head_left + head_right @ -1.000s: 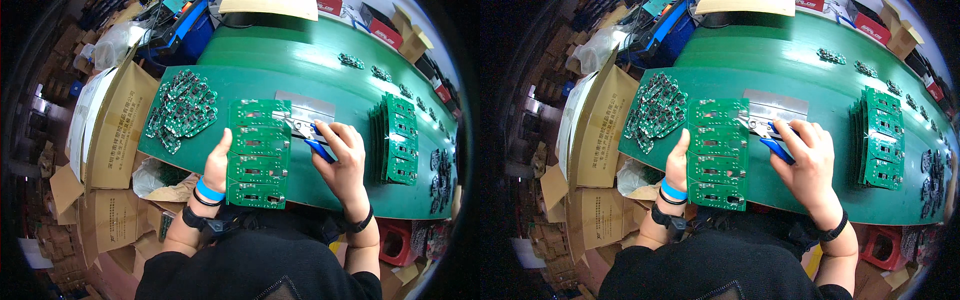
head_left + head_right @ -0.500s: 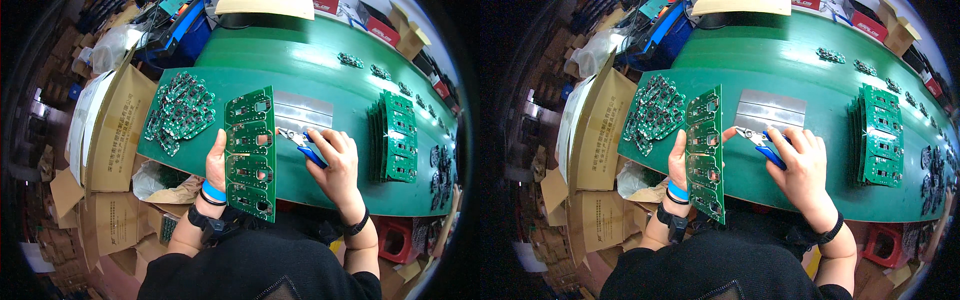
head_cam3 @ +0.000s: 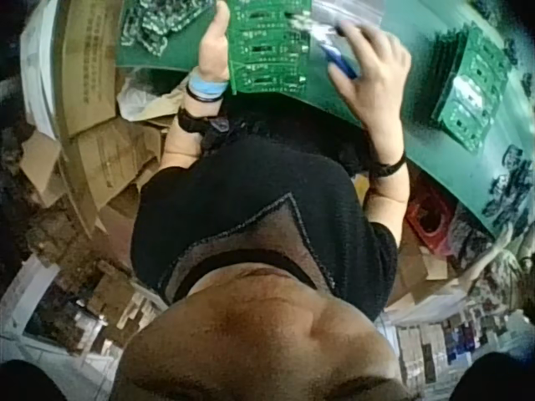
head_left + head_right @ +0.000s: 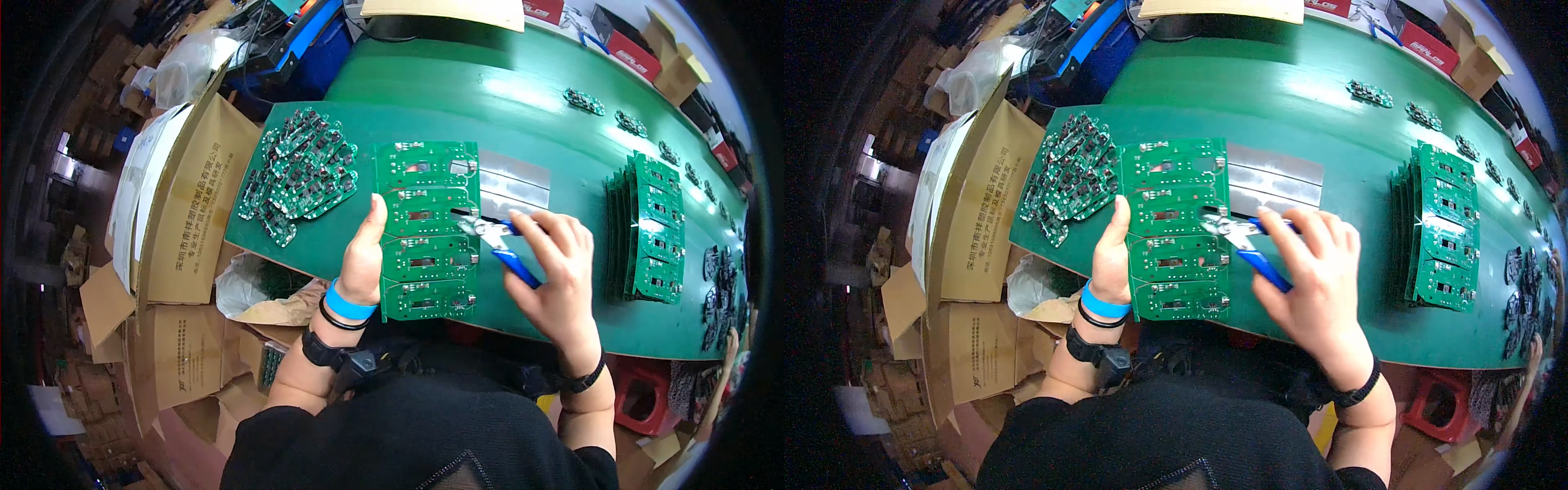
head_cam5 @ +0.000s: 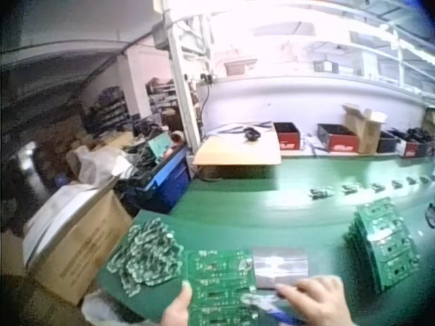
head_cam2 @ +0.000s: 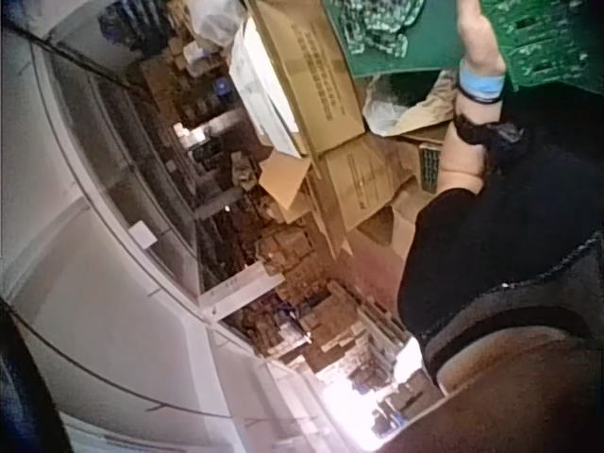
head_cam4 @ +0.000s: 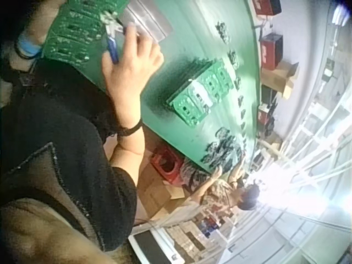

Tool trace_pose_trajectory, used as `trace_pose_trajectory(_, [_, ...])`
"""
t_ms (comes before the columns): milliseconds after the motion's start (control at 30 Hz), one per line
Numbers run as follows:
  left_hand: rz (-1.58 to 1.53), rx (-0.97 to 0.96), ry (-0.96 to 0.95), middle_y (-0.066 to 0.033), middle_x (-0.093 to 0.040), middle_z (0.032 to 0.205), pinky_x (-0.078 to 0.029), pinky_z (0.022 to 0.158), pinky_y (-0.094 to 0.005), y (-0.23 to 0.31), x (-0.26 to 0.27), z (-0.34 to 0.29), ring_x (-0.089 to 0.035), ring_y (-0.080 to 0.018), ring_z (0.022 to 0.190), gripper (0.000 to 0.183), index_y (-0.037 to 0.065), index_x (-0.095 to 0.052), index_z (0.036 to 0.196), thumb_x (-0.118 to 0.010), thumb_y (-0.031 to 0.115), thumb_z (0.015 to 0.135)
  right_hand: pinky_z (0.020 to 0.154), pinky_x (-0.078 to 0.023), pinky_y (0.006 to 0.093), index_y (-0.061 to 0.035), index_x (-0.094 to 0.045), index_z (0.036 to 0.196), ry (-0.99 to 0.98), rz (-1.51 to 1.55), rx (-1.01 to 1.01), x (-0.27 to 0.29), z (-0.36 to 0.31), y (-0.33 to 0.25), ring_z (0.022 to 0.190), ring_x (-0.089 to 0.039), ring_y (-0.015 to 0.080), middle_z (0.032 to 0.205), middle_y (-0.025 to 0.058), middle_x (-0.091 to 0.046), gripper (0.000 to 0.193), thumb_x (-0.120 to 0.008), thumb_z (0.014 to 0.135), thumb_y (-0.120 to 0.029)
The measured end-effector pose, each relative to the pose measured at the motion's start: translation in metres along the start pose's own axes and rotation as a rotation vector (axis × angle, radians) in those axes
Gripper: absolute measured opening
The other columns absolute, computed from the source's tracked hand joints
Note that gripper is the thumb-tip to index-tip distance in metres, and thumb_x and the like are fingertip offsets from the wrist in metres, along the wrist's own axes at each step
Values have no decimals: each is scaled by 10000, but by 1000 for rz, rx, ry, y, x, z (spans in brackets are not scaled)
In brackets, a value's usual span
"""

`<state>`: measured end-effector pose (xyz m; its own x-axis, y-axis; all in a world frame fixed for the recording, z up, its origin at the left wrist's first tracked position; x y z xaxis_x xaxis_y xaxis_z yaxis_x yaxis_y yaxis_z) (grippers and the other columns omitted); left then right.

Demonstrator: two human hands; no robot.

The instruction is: The person uses pliers to cut and separate individual green circuit boards from larger panel sheets. They place the separated boards into a pile on the table and discard the leftover frame pieces into a box.

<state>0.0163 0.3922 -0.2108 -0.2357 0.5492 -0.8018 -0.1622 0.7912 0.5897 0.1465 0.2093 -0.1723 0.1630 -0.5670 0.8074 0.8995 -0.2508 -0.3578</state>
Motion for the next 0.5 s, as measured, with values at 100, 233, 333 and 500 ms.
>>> trace_pose_trajectory(100, [130,-17,29,-197,-494,1352,-509,946,-483,-2,0,2,-558,-331,1177,623,80,-275,1467,-228,508,1017,927,-358,438,-99,-578,1243,-36,-42,34,-9,4,-10,1054,-510,293,1113,98,-552,629,-725,636,-174])
trace_pose_trajectory(233, [291,-92,67,-187,-507,1337,-521,939,-451,0,-8,2,-574,-299,1162,592,57,-312,1443,-214,471,1031,925,-370,434,-90,-600,1213,-3,-68,40,-11,10,-16,1051,-521,303,1102,100,-565,587,-713,639,-139])
trace_pose_trajectory(333, [378,-106,94,-175,-515,1330,-526,934,-433,1,-4,1,-578,-280,1157,578,48,-326,1433,-216,454,1036,925,-370,432,-91,-599,1214,-5,-78,44,-11,11,-17,1049,-522,304,1102,100,-565,588,-712,638,-137])
trace_pose_trajectory(500, [401,-138,75,-161,-518,1328,-519,945,-407,2,-9,1,-581,-267,1148,550,46,-317,1437,-216,418,1046,924,-371,432,-89,-600,1211,-11,-88,52,-8,12,-17,1041,-525,306,1097,102,-566,593,-711,630,-135])
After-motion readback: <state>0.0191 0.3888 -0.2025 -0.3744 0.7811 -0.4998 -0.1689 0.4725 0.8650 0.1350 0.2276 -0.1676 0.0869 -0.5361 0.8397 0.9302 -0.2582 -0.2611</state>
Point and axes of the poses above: each hand's wrist, its own z-axis towards the middle knuckle, its own x-axis out of the back of the hand, y = z × x, the point moved 2 cm from there along z, towards the middle knuckle
